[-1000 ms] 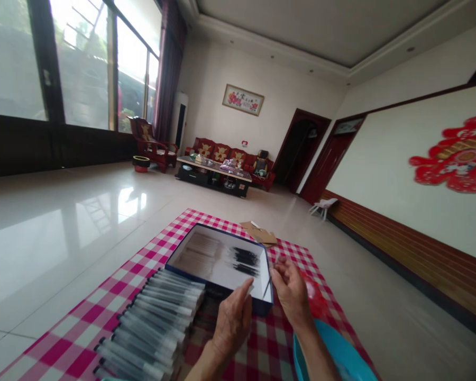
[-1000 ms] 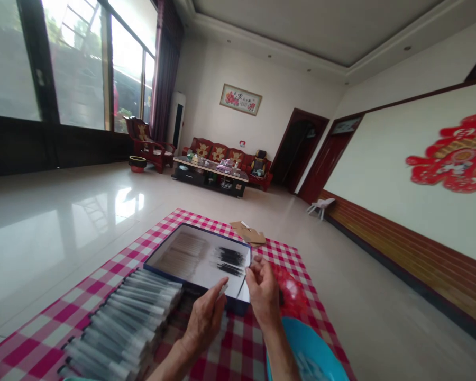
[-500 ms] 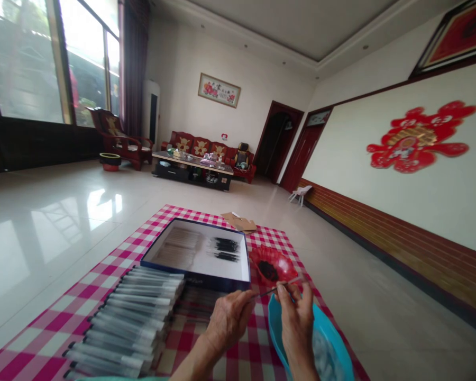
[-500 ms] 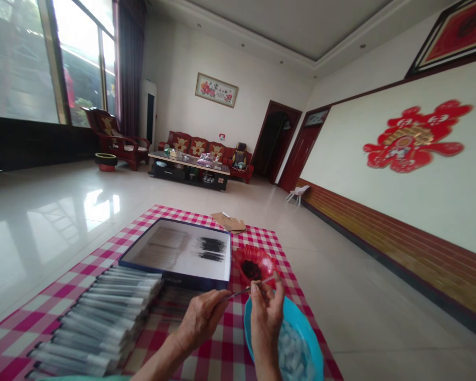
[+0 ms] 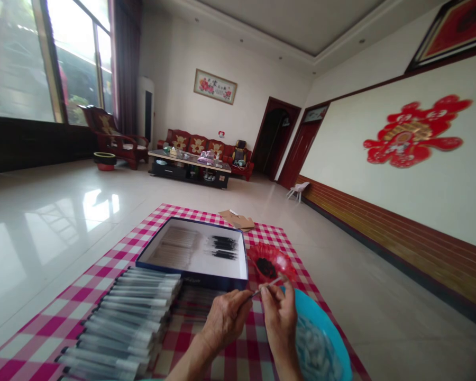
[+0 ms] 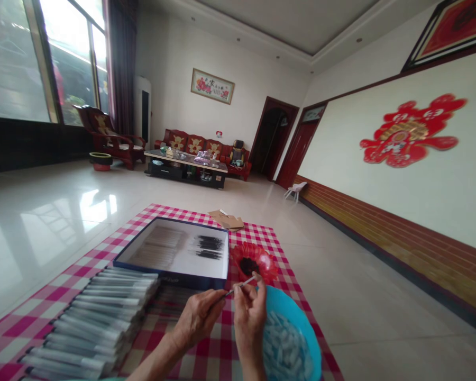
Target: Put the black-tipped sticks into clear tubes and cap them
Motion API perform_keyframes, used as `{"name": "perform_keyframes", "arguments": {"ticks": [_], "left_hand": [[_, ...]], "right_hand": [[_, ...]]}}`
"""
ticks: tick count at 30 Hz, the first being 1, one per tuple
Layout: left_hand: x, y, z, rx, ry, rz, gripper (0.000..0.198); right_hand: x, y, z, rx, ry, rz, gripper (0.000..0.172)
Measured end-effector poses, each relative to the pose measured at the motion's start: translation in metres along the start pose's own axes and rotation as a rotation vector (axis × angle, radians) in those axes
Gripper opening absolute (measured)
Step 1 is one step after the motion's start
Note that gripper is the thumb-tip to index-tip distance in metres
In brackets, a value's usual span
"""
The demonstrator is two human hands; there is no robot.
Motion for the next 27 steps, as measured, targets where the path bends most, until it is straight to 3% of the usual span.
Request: {"name": "perform_keyframes", "arguments": {"ticks": [4,6,9,11,14,19,23,27], "left_hand": [[0.001,0.003,-0.007,-0.054,0.029,0.049,0.024],[0.000,0.006,-0.012,-0.074,0.032,0.094,0.025],[-0.001,0.010,-0.016,-0.084,0.022,0.155,0.026],[-0.001,0.012,-0.018,-0.076,0.025,0.177,0.027],[-0.001,0.015,-0.021,-0.067,0.046,0.190,0.027],[0.001,0.018,-0.024,-0.070,0.063,0.196,0.029],[0.002,0.020,-0.028,-0.075,0.090,0.203,0.028],[0.002,0.019,-0.030,-0.082,0.102,0.190,0.028]], "right_hand": [[-0.007,-0.008,-0.004,-0.150,0.063,-0.041,0.036],[-0.009,-0.020,-0.014,-0.252,0.158,-0.145,0.026],[-0.003,-0.034,-0.027,-0.375,0.313,-0.322,0.026],[0.016,-0.028,-0.026,-0.489,0.354,-0.346,0.029],[0.061,-0.007,0.002,-0.792,0.276,-0.378,0.033],[0.118,0.000,0.058,-0.935,0.180,-0.572,0.025],[0.128,-0.017,0.090,-1.039,0.162,-0.746,0.022],[0.125,-0.029,0.106,-1.150,0.127,-0.839,0.018]]}}
Point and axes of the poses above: each hand's wrist, its own x-axis towards the middle knuckle, its own y-axis out of the back of the hand, z = x × y, the point moved 10 cm from there along x, towards the middle knuckle, and after that the axes turned 11 degrees about y, right-handed, at the moved point
